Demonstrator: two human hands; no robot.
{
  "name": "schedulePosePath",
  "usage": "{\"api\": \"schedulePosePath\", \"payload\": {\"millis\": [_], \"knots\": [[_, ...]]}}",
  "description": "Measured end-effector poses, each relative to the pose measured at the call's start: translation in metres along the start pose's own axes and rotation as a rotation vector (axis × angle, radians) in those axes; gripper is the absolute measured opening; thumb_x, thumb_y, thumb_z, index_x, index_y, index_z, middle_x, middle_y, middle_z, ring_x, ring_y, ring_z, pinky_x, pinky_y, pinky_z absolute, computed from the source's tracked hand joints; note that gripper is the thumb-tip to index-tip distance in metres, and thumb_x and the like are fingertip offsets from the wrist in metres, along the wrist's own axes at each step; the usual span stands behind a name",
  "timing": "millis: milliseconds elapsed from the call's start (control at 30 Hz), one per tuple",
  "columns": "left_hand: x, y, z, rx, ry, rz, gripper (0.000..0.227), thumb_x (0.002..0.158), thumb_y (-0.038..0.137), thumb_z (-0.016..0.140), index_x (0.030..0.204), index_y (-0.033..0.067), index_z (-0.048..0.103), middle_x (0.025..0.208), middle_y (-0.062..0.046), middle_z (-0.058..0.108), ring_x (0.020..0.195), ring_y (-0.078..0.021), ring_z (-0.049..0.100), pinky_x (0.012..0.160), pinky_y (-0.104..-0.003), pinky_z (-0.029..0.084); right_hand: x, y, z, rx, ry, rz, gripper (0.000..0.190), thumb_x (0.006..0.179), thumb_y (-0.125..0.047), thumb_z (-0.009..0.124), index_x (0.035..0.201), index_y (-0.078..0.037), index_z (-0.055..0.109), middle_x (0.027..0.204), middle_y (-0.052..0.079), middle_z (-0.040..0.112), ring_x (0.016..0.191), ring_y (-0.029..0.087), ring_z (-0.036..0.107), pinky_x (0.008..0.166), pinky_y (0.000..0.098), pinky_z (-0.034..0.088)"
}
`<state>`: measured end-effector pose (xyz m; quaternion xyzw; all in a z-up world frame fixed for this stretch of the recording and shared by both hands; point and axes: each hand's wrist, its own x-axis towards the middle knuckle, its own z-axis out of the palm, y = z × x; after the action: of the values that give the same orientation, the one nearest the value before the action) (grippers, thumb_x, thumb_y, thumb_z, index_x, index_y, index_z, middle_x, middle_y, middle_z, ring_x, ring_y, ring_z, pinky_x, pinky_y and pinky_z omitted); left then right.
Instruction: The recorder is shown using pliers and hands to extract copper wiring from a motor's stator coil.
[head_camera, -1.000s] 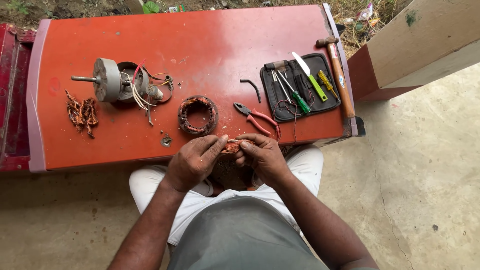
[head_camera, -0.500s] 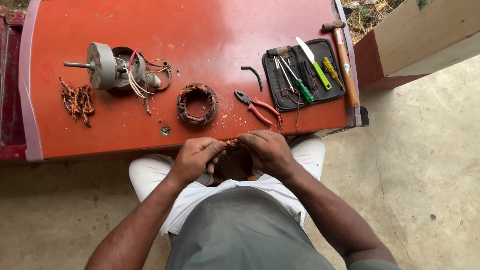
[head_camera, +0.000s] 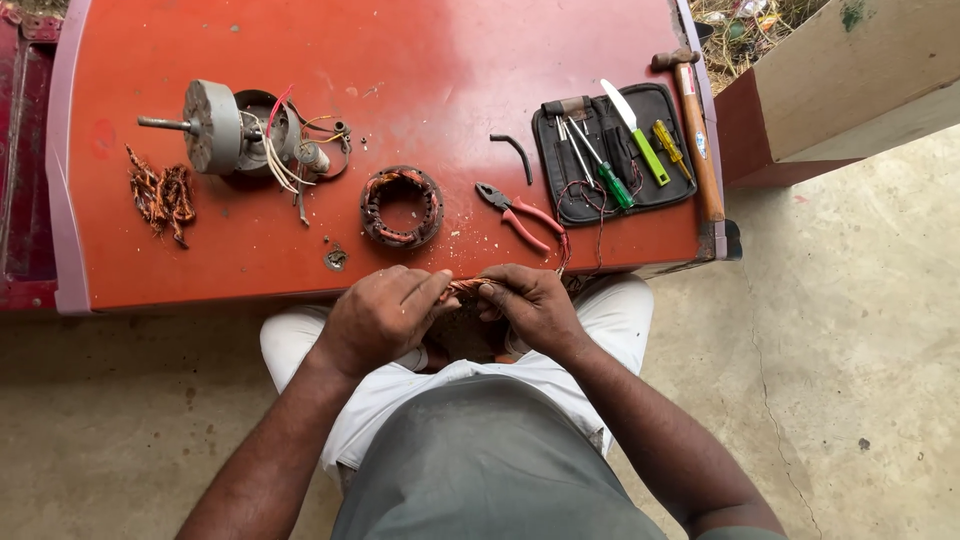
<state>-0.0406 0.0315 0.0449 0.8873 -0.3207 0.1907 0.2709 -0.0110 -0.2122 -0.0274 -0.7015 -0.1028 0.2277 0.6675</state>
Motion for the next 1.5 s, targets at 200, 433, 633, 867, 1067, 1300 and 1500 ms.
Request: {"api": "schedulePosePath", "payload": {"millis": [200, 433, 633, 867, 1067, 1300, 1500], "knots": [[-0.033, -0.005, 0.059, -0.744, 0.061, -0.826, 0.037, 0.105, 0.032, 0.066, 0.088, -0.0008, 0.069, 0.071, -0.008, 0.06, 0.064, -0.0208, 0.056, 0.057, -0.034, 0.045, 0.004, -0.047, 0.0, -0.665, 0.083, -0.613, 0.016, 0.094, -0.006, 0.071, 0.11, -0.003, 0.071, 0.094, 0.013, 0.076, 0.084, 0.028, 0.075, 0.074, 0.0356, 0.059], [-0.008, 0.002, 0.03, -0.808, 0.133, -0.868, 0.036, 0.096, 0.028, 0.072, 0.106, -0.0065, 0.067, 0.086, -0.011, 0.065, 0.072, -0.0204, 0.061, 0.062, -0.035, 0.048, 0.018, -0.026, 0.0, -0.57, 0.064, -0.518, 0.016, 0.096, -0.007, 0.07, 0.112, -0.003, 0.071, 0.095, 0.012, 0.077, 0.086, 0.023, 0.076, 0.074, 0.033, 0.06], [-0.019, -0.016, 0.014, -0.057, 0.054, -0.149, 0.037, 0.089, 0.01, 0.074, 0.122, -0.0019, 0.066, 0.102, -0.014, 0.07, 0.091, -0.0296, 0.07, 0.08, -0.038, 0.059, 0.024, -0.014, -0.001, -0.114, -0.071, -0.055, 0.017, 0.101, -0.011, 0.066, 0.113, -0.001, 0.073, 0.089, 0.006, 0.074, 0.08, 0.012, 0.07, 0.073, 0.0299, 0.06], [-0.034, -0.031, 0.057, -0.274, 0.017, -0.472, 0.019, 0.097, 0.019, 0.072, 0.1, 0.0013, 0.071, 0.08, -0.012, 0.067, 0.073, -0.0272, 0.066, 0.066, -0.039, 0.053, 0.032, -0.014, 0.002, -0.555, -0.029, -0.432, 0.018, 0.095, -0.008, 0.071, 0.112, -0.002, 0.072, 0.095, 0.013, 0.075, 0.085, 0.025, 0.073, 0.074, 0.0347, 0.058], [-0.028, -0.032, 0.052, -0.691, 0.048, -0.817, 0.025, 0.1, 0.026, 0.07, 0.103, 0.0009, 0.071, 0.08, -0.008, 0.065, 0.07, -0.0176, 0.062, 0.061, -0.034, 0.051, 0.045, -0.003, 0.004, -0.613, 0.038, -0.418, 0.017, 0.095, -0.011, 0.071, 0.111, -0.003, 0.072, 0.093, 0.012, 0.075, 0.082, 0.026, 0.073, 0.072, 0.0346, 0.058], [-0.026, -0.035, 0.036, -0.271, 0.083, -0.274, 0.038, 0.093, 0.016, 0.075, 0.128, 0.0052, 0.066, 0.105, -0.012, 0.072, 0.097, -0.0264, 0.072, 0.081, -0.035, 0.061, 0.057, 0.019, -0.003, 0.065, -0.197, 0.211, 0.03, 0.103, -0.021, 0.063, 0.119, 0.003, 0.069, 0.086, 0.005, 0.073, 0.076, 0.012, 0.07, 0.071, 0.029, 0.06], [-0.023, -0.039, 0.028, -0.222, -0.002, -0.256, 0.043, 0.09, 0.015, 0.076, 0.128, -0.0006, 0.064, 0.101, -0.014, 0.071, 0.092, -0.0283, 0.072, 0.078, -0.037, 0.061, 0.05, -0.005, 0.001, -0.336, -0.294, 0.072, 0.03, 0.099, -0.02, 0.065, 0.123, -0.002, 0.068, 0.092, 0.01, 0.074, 0.084, 0.017, 0.073, 0.075, 0.0325, 0.06]]}}
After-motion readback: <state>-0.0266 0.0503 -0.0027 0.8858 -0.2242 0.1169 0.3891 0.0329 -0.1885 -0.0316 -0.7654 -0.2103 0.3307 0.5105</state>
